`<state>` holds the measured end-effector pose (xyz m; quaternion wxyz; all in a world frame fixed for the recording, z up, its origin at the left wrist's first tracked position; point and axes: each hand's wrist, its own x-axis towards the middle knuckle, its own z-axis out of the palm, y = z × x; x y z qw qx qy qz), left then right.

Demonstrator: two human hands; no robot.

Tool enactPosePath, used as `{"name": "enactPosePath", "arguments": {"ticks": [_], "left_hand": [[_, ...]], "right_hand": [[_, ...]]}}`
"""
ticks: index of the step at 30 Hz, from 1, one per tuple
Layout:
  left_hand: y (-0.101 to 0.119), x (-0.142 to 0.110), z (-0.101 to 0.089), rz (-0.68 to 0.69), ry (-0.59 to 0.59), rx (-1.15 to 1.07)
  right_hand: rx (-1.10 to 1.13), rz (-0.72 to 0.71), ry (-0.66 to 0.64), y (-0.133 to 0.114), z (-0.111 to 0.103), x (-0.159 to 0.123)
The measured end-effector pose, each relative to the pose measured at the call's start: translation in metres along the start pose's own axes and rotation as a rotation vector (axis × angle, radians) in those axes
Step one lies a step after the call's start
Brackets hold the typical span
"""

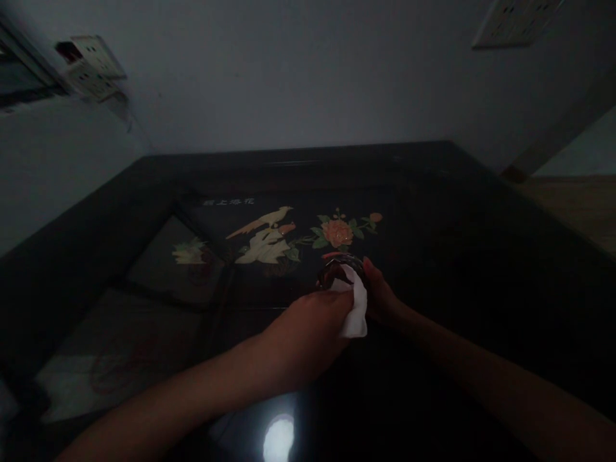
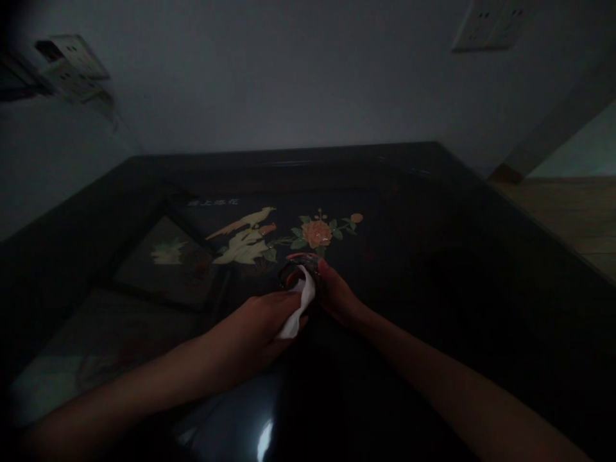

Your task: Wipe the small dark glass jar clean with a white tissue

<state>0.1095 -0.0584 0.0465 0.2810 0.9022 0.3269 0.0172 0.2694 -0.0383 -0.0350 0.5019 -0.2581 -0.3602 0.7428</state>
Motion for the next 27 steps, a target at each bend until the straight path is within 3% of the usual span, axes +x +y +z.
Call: {"name": "enactPosePath", "arguments": {"ticks": [5, 9, 13, 19, 27], "left_hand": [[-0.002, -0.001, 0.008, 0.160, 0.145, 0.394], [-0.006, -0.001, 0.019, 0.165, 0.298, 0.698], [-0.009, 0.000, 0.026, 0.157, 0.386, 0.827], [-0.006, 0.003, 0.025, 0.147, 0.312, 0.725], [0.000, 0.002, 0.010, 0.046, 0.109, 0.183]], "right_hand": [[0.017, 0.032, 0.019, 0.000, -0.001, -0.001], [0.000, 0.042, 0.046, 0.000, -0.001, 0.000], [-0.001, 0.028, 0.038, 0.002, 0.000, 0.002], [-0.012, 0.011, 0.018, 0.005, -0.002, 0.002], [-0.032, 0.010, 0.033, 0.002, -0.001, 0.001]]}}
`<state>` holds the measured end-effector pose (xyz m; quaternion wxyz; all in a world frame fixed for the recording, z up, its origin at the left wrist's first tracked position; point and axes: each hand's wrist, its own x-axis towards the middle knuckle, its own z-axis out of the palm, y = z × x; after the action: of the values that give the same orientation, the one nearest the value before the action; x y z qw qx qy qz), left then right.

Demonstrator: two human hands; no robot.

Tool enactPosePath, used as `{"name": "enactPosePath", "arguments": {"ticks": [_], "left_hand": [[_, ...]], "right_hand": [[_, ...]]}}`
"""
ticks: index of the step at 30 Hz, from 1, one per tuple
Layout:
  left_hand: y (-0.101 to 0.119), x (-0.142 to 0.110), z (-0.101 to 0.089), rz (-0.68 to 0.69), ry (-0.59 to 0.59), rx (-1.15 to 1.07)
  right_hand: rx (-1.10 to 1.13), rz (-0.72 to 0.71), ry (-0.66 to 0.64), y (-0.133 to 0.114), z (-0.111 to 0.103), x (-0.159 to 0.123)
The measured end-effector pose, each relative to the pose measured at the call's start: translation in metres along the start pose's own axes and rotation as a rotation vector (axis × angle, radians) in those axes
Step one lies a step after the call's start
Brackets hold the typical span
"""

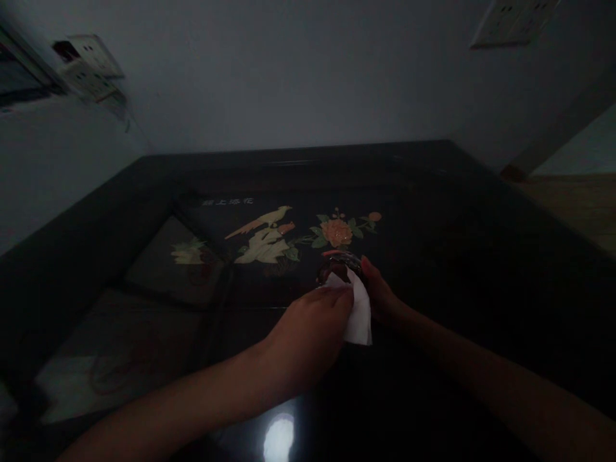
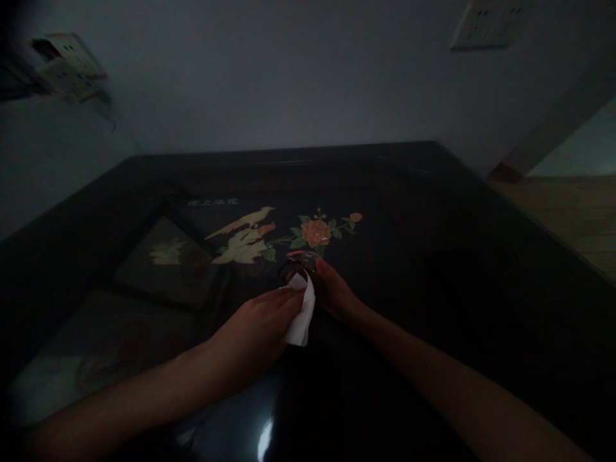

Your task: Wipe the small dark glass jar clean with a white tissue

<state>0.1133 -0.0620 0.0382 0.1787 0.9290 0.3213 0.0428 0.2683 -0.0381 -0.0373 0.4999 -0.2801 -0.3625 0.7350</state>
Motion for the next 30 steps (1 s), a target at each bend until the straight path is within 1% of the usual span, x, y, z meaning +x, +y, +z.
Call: {"name": "enactPosePath", "arguments": {"ticks": [3, 5, 8, 10, 11, 13, 15, 18, 24, 27, 30], "left_hand": [[0.001, 0.001, -0.007, -0.137, -0.081, -0.278], [0.002, 0.002, -0.009, -0.198, -0.074, -0.471], [0.001, 0.003, -0.007, -0.168, 0.039, -0.717], [0.000, 0.003, -0.005, -0.130, 0.088, -0.784], [0.000, 0.003, -0.005, -0.121, 0.083, -0.778], [0.000, 0.002, -0.007, -0.131, 0.026, -0.693], [0.000, 0.002, -0.009, -0.142, -0.042, -0.554], [-0.001, 0.000, -0.010, -0.094, -0.069, -0.315], [-0.002, -0.003, 0.001, 0.080, 0.017, 0.102], [-0.001, -0.005, 0.008, 0.094, 0.087, 0.330], [-0.003, -0.006, 0.013, 0.075, 0.169, 0.518]], "right_hand": [[-0.024, -0.020, -0.013, -0.003, 0.001, -0.002], [-0.034, -0.019, -0.003, -0.004, 0.002, -0.002], [-0.019, -0.015, 0.007, -0.006, 0.003, -0.002], [0.003, -0.008, 0.003, -0.006, 0.002, -0.001], [0.013, -0.006, 0.002, -0.005, 0.001, -0.001], [0.021, -0.009, 0.002, -0.003, 0.000, 0.000], [0.014, -0.023, 0.003, -0.001, -0.001, 0.001], [-0.001, -0.025, 0.008, 0.000, -0.002, 0.001], [0.006, 0.010, 0.025, -0.001, 0.000, -0.002], [0.011, 0.012, 0.014, 0.002, 0.001, 0.000], [-0.054, -0.012, 0.025, 0.005, -0.001, 0.003]]}}
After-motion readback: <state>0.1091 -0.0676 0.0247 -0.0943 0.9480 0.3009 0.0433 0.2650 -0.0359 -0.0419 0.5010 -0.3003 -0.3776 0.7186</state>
